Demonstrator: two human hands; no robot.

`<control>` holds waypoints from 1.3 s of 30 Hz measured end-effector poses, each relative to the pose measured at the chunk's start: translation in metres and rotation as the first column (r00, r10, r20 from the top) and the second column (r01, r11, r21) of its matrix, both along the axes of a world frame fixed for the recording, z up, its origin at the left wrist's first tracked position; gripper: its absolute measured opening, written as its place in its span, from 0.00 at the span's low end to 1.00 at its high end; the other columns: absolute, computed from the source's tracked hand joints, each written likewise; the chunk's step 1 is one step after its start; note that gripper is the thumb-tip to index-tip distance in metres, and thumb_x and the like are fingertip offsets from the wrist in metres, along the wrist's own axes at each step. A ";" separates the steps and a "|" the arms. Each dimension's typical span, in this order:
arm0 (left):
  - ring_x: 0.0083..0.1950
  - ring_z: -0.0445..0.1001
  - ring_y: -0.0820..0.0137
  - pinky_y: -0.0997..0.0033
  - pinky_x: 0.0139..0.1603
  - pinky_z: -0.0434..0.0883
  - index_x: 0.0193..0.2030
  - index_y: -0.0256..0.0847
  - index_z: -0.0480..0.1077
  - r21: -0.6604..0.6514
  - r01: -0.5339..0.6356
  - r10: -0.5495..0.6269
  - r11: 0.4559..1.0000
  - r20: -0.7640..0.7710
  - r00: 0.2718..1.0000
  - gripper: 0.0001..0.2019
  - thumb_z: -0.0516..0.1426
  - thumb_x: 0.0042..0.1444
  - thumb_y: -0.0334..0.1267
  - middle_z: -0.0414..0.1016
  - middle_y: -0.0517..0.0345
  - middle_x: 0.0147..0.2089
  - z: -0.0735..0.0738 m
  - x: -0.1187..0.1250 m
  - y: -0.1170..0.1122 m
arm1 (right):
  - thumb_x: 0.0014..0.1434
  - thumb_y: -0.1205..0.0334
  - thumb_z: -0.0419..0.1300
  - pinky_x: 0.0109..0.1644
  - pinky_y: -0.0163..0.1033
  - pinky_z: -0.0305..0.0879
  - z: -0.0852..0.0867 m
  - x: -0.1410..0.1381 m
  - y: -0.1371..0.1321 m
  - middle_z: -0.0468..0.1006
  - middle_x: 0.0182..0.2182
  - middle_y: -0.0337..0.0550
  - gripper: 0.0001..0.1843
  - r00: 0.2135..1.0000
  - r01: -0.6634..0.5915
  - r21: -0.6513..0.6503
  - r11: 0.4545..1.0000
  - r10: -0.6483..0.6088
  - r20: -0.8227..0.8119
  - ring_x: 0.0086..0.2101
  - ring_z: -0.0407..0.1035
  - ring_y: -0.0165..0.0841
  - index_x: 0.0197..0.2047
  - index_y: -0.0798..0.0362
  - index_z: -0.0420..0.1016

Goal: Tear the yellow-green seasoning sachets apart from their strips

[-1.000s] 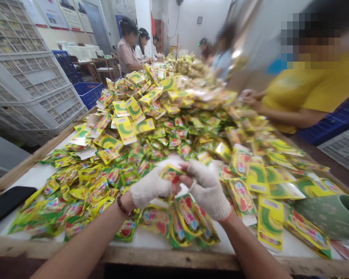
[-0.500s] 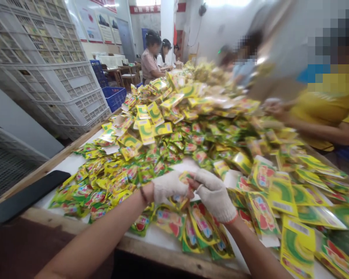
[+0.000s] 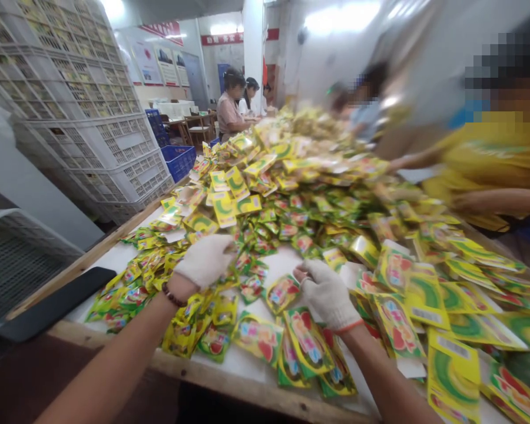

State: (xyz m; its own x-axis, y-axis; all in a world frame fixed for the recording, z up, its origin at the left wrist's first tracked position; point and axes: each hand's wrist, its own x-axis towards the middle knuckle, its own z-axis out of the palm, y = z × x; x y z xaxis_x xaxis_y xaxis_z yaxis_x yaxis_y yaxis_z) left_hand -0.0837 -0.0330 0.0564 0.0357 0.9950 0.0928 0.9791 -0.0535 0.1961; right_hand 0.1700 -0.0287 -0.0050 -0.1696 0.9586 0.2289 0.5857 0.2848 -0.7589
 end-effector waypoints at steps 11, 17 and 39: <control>0.26 0.59 0.74 0.73 0.28 0.56 0.22 0.40 0.59 0.092 -0.052 0.015 0.994 0.368 0.930 0.11 0.55 0.51 0.40 0.56 0.66 0.22 -0.007 -0.010 -0.015 | 0.58 0.58 0.55 0.46 0.43 0.67 -0.002 -0.010 -0.008 0.75 0.37 0.47 0.10 0.976 -0.062 0.062 0.996 0.073 -0.206 0.39 0.71 0.38 0.40 0.52 0.74; 0.25 0.57 0.77 0.76 0.24 0.56 0.24 0.38 0.64 0.008 0.068 -0.046 0.998 0.813 0.580 0.11 0.58 0.48 0.42 0.60 0.66 0.22 -0.027 0.045 -0.024 | 0.52 0.52 0.63 0.34 0.36 0.68 0.020 -0.024 -0.024 0.77 0.33 0.41 0.24 0.731 -0.404 -0.232 0.885 0.159 -0.664 0.31 0.70 0.32 0.51 0.54 0.71; 0.49 0.75 0.57 0.58 0.53 0.67 0.43 0.37 0.73 0.060 -0.195 0.198 0.979 -0.042 0.979 0.13 0.50 0.54 0.29 0.78 0.44 0.45 -0.011 -0.090 0.033 | 0.41 0.45 0.71 0.27 0.41 0.71 -0.016 -0.008 -0.005 0.78 0.22 0.43 0.24 0.702 -0.244 -0.371 0.896 -0.100 -0.705 0.23 0.73 0.38 0.37 0.53 0.79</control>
State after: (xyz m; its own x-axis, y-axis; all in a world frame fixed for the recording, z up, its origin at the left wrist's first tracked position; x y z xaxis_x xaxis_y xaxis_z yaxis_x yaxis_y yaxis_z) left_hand -0.1736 0.0002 0.0449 -0.1546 0.9764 0.1511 0.9796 0.1317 0.1516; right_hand 0.1624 -0.0333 -0.0215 -0.1998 0.9750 -0.0974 -0.1657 -0.1316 -0.9774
